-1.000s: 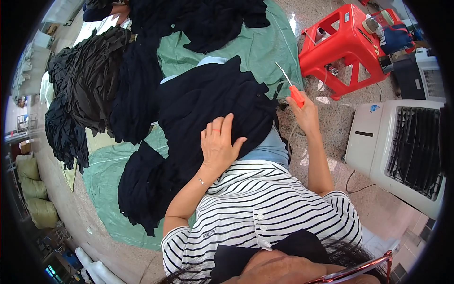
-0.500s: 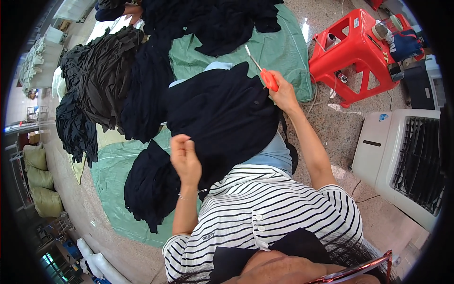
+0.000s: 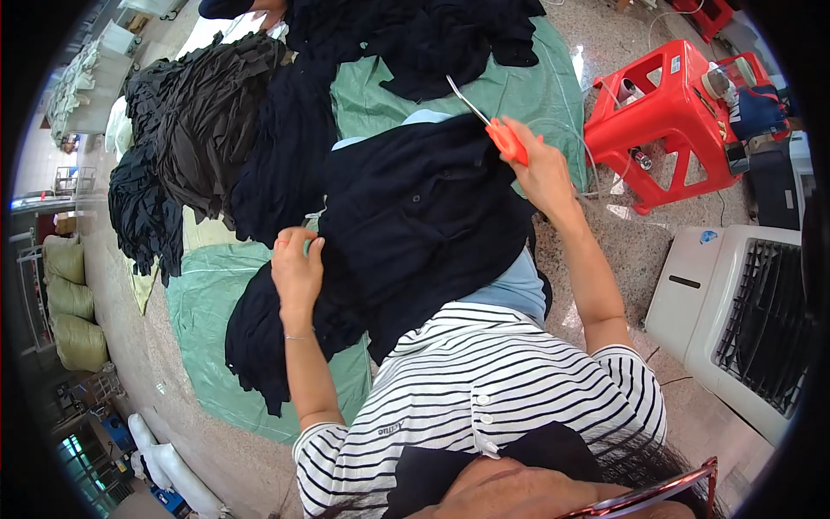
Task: Sorting through piles of dark fabric and using scissors to trim loose threads from shirts.
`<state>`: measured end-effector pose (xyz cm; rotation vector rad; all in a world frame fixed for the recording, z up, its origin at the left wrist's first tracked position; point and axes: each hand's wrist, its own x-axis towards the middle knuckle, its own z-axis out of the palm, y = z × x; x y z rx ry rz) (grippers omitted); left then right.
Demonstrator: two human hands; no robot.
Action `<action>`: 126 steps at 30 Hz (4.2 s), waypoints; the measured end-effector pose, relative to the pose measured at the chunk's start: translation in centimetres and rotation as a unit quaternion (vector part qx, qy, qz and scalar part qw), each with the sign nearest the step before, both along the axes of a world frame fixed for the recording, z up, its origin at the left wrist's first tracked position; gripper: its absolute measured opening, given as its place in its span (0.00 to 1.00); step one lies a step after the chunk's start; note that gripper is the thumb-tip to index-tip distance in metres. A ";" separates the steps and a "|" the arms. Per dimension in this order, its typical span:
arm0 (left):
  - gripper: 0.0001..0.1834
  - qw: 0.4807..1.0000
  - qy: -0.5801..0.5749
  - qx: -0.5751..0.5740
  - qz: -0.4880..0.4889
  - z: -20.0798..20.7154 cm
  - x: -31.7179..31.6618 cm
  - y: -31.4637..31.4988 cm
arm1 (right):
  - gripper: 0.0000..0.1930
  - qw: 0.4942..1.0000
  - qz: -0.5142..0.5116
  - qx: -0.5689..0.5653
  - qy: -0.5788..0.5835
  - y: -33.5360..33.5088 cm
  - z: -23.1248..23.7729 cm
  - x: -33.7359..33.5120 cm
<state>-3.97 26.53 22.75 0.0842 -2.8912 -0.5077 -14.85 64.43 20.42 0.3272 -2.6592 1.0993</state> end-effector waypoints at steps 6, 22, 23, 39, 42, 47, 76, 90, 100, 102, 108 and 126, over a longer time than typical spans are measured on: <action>0.09 0.948 0.145 0.209 -0.191 0.6 -4.6 7.5 | 0.30 0.983 -0.062 0.067 -0.161 1.4 2.5 4.6; 0.10 0.941 -0.077 0.218 -0.248 -3.8 -6.2 9.5 | 0.23 0.985 0.048 0.026 -0.164 -0.9 5.5 14.5; 0.10 0.941 -0.078 0.217 -0.249 -3.6 -6.0 9.6 | 0.22 0.985 0.045 0.025 -0.162 -1.0 5.6 14.4; 0.08 0.783 -0.195 0.575 -0.133 -0.5 -3.6 9.9 | 0.17 0.990 0.065 0.020 -0.126 -1.4 7.8 15.6; 0.08 0.801 -0.171 0.559 -0.127 -0.8 -3.2 10.1 | 0.14 0.985 0.061 0.051 -0.155 -1.6 8.0 15.9; 0.07 0.812 -0.140 0.559 -0.092 -1.0 -2.6 10.8 | 0.14 0.987 0.052 0.073 -0.136 -1.6 7.5 16.3; 0.11 0.925 -0.023 0.078 -0.371 -3.1 -6.9 15.6 | 0.16 0.974 -0.089 0.090 -0.189 2.0 6.7 18.2; 0.07 0.919 -0.050 0.233 -0.315 -4.9 -7.2 15.1 | 0.20 0.966 -0.034 0.149 -0.211 1.0 6.5 17.7; 0.10 0.917 -0.031 0.270 -0.290 -5.1 -6.8 15.0 | 0.17 0.975 -0.085 0.102 -0.179 0.5 5.9 16.7; 0.11 0.939 -0.036 0.235 -0.249 -3.9 -6.0 15.5 | 0.16 0.976 -0.130 0.048 -0.169 0.6 6.4 16.3; 0.24 0.969 -0.158 0.112 -0.151 -2.0 -4.0 15.5 | 0.16 0.971 -0.121 0.083 -0.188 1.6 5.9 16.3; 0.21 0.953 0.235 0.076 -0.174 -0.7 -13.9 4.9 | 0.15 0.961 -0.189 0.047 -0.196 2.1 5.2 14.6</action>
